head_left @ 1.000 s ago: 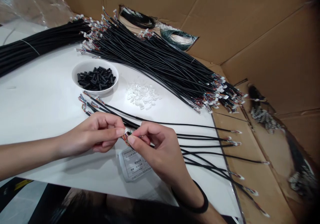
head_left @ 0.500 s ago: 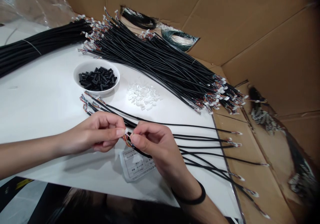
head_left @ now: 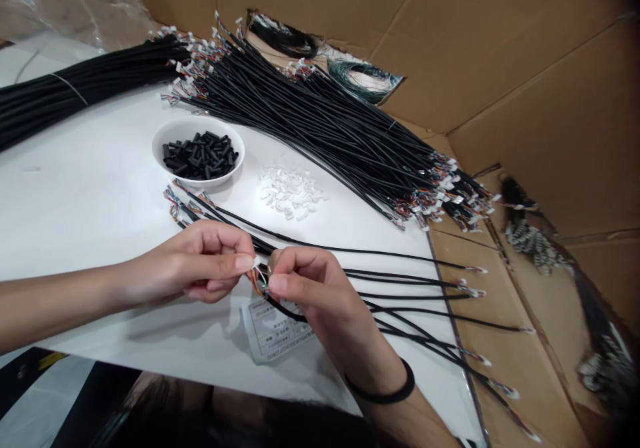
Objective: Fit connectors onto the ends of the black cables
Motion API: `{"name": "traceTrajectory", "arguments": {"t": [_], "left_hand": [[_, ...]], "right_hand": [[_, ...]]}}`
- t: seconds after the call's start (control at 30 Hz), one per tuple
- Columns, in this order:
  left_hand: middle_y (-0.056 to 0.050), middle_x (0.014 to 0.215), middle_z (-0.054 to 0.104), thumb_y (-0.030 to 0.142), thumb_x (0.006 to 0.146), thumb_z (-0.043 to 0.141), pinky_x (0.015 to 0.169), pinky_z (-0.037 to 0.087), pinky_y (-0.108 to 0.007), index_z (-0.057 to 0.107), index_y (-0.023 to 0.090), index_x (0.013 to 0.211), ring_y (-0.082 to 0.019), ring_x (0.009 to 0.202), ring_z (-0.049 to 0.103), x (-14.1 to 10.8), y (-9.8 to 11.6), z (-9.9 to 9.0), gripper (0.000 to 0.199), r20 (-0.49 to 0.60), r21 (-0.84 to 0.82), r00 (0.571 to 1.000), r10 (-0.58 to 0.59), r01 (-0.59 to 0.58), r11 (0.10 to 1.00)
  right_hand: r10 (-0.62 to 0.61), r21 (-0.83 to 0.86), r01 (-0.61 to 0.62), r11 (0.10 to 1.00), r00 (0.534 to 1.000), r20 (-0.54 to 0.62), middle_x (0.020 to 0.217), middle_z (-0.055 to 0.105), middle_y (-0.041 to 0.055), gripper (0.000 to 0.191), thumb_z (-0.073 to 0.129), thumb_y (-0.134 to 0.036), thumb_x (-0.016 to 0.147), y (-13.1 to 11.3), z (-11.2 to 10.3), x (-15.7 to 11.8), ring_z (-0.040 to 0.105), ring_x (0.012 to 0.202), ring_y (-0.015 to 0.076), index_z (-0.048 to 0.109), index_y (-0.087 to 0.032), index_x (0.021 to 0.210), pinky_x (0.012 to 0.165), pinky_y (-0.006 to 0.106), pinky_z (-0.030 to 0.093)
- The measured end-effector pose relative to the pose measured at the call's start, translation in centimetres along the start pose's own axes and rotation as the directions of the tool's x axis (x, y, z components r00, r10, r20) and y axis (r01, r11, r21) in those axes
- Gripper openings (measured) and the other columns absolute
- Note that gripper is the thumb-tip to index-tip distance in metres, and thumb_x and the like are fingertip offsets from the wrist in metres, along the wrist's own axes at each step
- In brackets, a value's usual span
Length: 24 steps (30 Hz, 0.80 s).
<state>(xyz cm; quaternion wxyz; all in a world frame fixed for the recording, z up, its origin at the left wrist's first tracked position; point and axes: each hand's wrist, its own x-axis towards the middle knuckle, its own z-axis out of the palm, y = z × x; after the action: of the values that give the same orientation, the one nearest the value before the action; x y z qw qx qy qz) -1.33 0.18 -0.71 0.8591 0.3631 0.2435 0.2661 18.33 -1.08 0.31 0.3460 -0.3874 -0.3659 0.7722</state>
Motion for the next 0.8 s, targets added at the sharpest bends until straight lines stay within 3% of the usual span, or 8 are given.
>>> {"name": "traceTrajectory", "arguments": {"t": [0.2,0.6,0.8], "left_hand": [[0.007,0.047,0.038,0.023,0.091,0.06,0.036,0.018,-0.009,0.057,0.012,0.072,0.0,0.038,0.025,0.08,-0.01,-0.03,0.023,0.016,0.001,0.998,-0.061,0.061,0.998],[0.006,0.046,0.039,0.027,0.09,0.061,0.035,0.016,-0.011,0.057,0.012,0.069,-0.002,0.037,0.024,-0.05,0.27,0.16,0.026,0.021,0.025,0.993,-0.113,0.112,0.993],[0.006,0.046,0.041,0.025,0.09,0.061,0.036,0.019,-0.01,0.058,0.012,0.07,-0.002,0.038,0.026,-0.02,0.35,0.21,0.024,0.022,0.054,0.995,-0.093,0.092,0.994]], "right_hand": [[0.083,-0.015,-0.082,0.996,0.996,0.041,0.05,0.047,-0.0057,0.022,0.082,-0.028,0.062,-0.12,0.06,-0.22,0.033,0.048,0.0053,0.065,-0.014,0.06,0.047,0.021,0.023],[0.103,0.013,-0.105,0.994,0.991,0.08,0.051,0.054,-0.0044,0.022,0.083,-0.027,0.063,0.0,0.08,-0.13,0.035,0.046,0.005,0.065,-0.015,0.061,0.047,0.022,0.024],[0.114,0.021,-0.117,0.993,0.989,0.091,0.049,0.05,-0.0062,0.022,0.083,-0.027,0.064,0.04,-0.01,-0.1,0.034,0.046,0.0044,0.064,-0.014,0.06,0.046,0.022,0.022]]}}
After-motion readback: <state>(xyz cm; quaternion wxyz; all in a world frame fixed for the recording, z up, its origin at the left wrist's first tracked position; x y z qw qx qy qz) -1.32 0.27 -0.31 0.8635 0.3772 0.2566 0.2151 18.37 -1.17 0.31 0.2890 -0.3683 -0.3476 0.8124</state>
